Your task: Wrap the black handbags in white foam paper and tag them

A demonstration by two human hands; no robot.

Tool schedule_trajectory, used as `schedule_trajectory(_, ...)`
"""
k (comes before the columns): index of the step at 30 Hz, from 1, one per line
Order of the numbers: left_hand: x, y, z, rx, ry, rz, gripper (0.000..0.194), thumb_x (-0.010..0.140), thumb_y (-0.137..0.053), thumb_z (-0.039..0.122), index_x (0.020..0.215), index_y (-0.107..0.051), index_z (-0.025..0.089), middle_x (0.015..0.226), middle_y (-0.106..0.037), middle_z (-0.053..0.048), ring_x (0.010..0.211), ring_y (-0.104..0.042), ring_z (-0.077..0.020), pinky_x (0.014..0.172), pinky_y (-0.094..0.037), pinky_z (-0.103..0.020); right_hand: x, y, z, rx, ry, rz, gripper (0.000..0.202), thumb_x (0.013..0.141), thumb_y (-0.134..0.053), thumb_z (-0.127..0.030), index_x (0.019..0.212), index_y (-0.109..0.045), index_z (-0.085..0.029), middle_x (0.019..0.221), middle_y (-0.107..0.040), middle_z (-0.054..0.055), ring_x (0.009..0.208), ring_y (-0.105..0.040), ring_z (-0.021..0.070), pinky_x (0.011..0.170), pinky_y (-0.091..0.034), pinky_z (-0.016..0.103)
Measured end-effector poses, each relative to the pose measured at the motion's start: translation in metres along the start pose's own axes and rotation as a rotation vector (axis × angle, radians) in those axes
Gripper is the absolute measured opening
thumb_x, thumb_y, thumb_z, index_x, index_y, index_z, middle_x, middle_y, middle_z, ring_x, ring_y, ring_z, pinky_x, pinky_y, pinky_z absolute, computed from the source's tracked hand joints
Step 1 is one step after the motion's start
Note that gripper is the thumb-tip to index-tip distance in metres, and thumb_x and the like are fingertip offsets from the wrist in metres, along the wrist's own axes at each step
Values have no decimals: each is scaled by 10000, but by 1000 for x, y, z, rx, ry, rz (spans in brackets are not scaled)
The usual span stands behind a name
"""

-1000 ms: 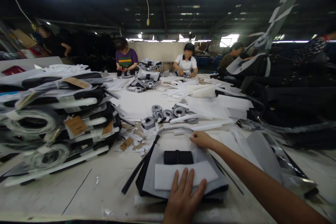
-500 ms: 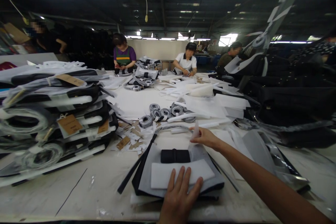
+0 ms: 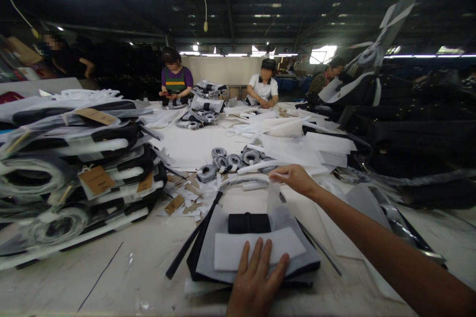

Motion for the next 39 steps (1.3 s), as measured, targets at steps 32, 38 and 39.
schedule_trajectory(32, 1, -2, 1, -7, -4, 16, 381, 989, -532, 336, 1366, -583, 320, 1249, -704, -53, 1208, -640, -242, 1234, -205, -506, -37, -47, 19, -253, -44, -221, 187, 748, -730, -287, 911, -683, -210, 814, -717, 3, 758, -633, 193, 684, -438, 268)
schedule_trajectory(38, 0, -5, 1, 6, 26, 97, 349, 969, -573, 339, 1315, -620, 324, 1177, -739, -47, 1160, -671, -231, 1223, -244, -513, -3, -48, 24, -238, -20, -364, 158, 815, -686, -343, 831, -774, -212, 784, -752, -3, 746, -670, 184, 684, -457, 244)
schedule_trajectory(39, -1, -6, 1, 8, 31, 111, 344, 968, -575, 337, 1308, -623, 326, 1167, -743, -47, 1156, -674, -231, 1220, -252, -515, 2, -49, 25, -249, -6, -375, 157, 828, -678, -335, 837, -787, -222, 836, -766, 0, 797, -682, 187, 730, -467, 244)
Point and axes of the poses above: each hand's wrist, its own x-axis towards the middle knuckle, its own y-axis out of the back of the hand, z = x × y, the point moved 6 cm from there along x, towards the middle knuckle
